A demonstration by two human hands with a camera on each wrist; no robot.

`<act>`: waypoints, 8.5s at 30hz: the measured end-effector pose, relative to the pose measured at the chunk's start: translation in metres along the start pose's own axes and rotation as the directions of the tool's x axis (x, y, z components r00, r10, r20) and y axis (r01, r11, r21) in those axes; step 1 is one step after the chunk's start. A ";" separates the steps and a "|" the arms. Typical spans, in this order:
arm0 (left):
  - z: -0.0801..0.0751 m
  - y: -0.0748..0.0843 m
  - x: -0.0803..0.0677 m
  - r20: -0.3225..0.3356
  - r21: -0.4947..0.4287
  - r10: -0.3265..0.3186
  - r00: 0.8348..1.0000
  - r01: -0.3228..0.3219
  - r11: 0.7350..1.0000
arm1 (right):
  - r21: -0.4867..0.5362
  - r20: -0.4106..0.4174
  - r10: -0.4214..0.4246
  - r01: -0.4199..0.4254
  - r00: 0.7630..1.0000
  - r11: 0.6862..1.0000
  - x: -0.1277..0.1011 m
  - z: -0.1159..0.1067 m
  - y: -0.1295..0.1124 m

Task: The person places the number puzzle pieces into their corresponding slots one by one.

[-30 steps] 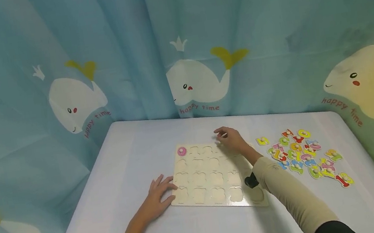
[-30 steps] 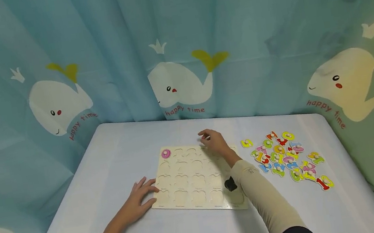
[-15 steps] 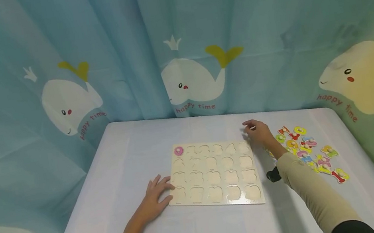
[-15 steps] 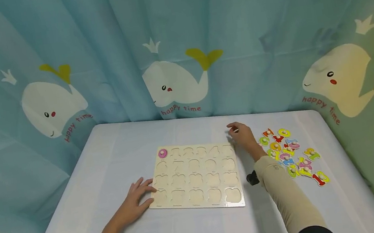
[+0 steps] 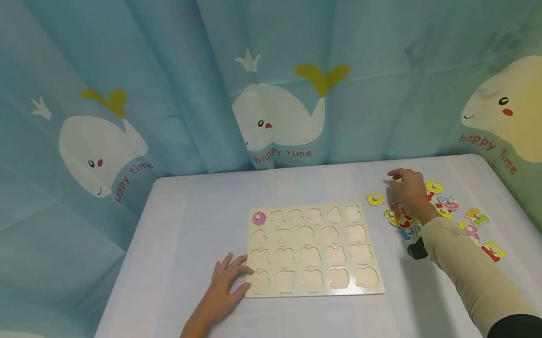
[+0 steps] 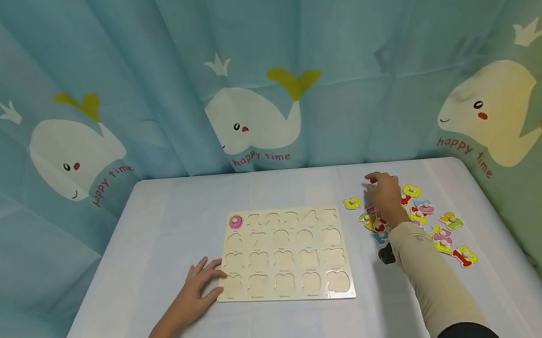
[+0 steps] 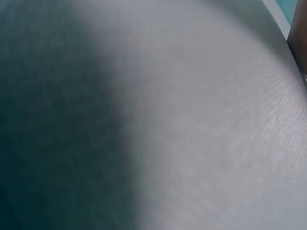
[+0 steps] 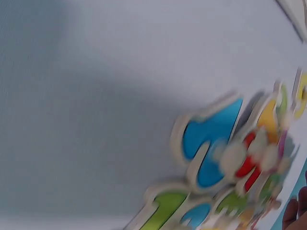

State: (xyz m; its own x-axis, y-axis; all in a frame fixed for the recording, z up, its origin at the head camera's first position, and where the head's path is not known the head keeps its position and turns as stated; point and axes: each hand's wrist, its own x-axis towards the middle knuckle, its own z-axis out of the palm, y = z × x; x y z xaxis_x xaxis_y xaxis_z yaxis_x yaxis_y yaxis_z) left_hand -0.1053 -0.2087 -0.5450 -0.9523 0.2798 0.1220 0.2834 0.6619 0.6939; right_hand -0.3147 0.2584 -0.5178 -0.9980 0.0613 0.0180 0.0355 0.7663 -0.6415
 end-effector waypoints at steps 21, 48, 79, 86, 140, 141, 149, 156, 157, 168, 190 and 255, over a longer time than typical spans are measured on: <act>0.001 0.002 0.000 0.023 0.022 -0.044 0.999 0.044 0.999 | -0.031 0.056 0.078 -0.076 0.995 0.997 -0.009 -0.019 0.031; 0.001 0.002 -0.001 -0.008 0.020 -0.009 1.000 0.009 1.000 | 0.063 0.085 -0.262 0.257 0.961 0.964 -0.004 0.022 -0.015; 0.003 0.002 -0.004 0.000 0.004 -0.007 1.000 0.007 1.000 | 0.171 0.282 -0.446 0.413 0.850 0.895 -0.039 0.117 -0.120; 0.000 0.005 -0.004 -0.001 0.007 -0.008 1.000 0.008 1.000 | 0.179 0.265 -0.427 0.391 0.865 0.903 -0.051 0.134 -0.141; 0.000 0.000 -0.004 0.011 0.025 -0.022 1.000 0.022 0.999 | -0.011 0.253 -0.357 0.372 0.899 0.928 -0.059 0.169 -0.192; 0.000 0.000 -0.004 0.008 0.024 -0.021 1.000 0.021 1.000 | -0.016 0.265 -0.356 0.373 0.896 0.928 -0.057 0.168 -0.191; 0.004 0.003 -0.006 0.013 0.018 -0.007 1.000 0.007 1.000 | 0.007 0.338 -0.268 0.282 0.902 0.959 -0.046 0.147 -0.182; 0.002 0.005 -0.006 -0.003 0.029 -0.025 1.000 0.025 0.999 | 0.032 0.255 -0.278 0.280 0.926 0.960 -0.029 0.113 -0.151; 0.001 0.005 -0.006 0.002 0.029 -0.028 1.000 0.028 0.999 | 0.034 0.246 -0.281 0.281 0.928 0.959 -0.026 0.107 -0.145; -0.004 0.000 -0.004 0.010 0.020 -0.032 0.999 0.031 0.999 | 0.049 0.152 -0.258 0.253 0.954 0.966 -0.017 0.059 -0.089; 0.000 -0.001 -0.004 -0.005 0.009 -0.013 1.000 0.013 1.000 | 0.051 0.228 -0.019 0.008 0.973 0.999 -0.020 -0.004 0.001; 0.002 0.002 -0.002 -0.021 0.001 -0.024 0.999 0.024 1.000 | 0.080 0.015 0.116 -0.117 0.993 0.990 -0.086 -0.086 0.093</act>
State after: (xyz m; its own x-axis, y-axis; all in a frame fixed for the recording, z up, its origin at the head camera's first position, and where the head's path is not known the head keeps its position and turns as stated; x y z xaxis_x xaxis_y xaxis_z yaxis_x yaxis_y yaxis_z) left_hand -0.1027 -0.2066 -0.5449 -0.9609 0.2494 0.1201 0.2606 0.6691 0.6959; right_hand -0.2213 0.3798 -0.5133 -0.9878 0.1403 -0.0680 0.1475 0.7006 -0.6981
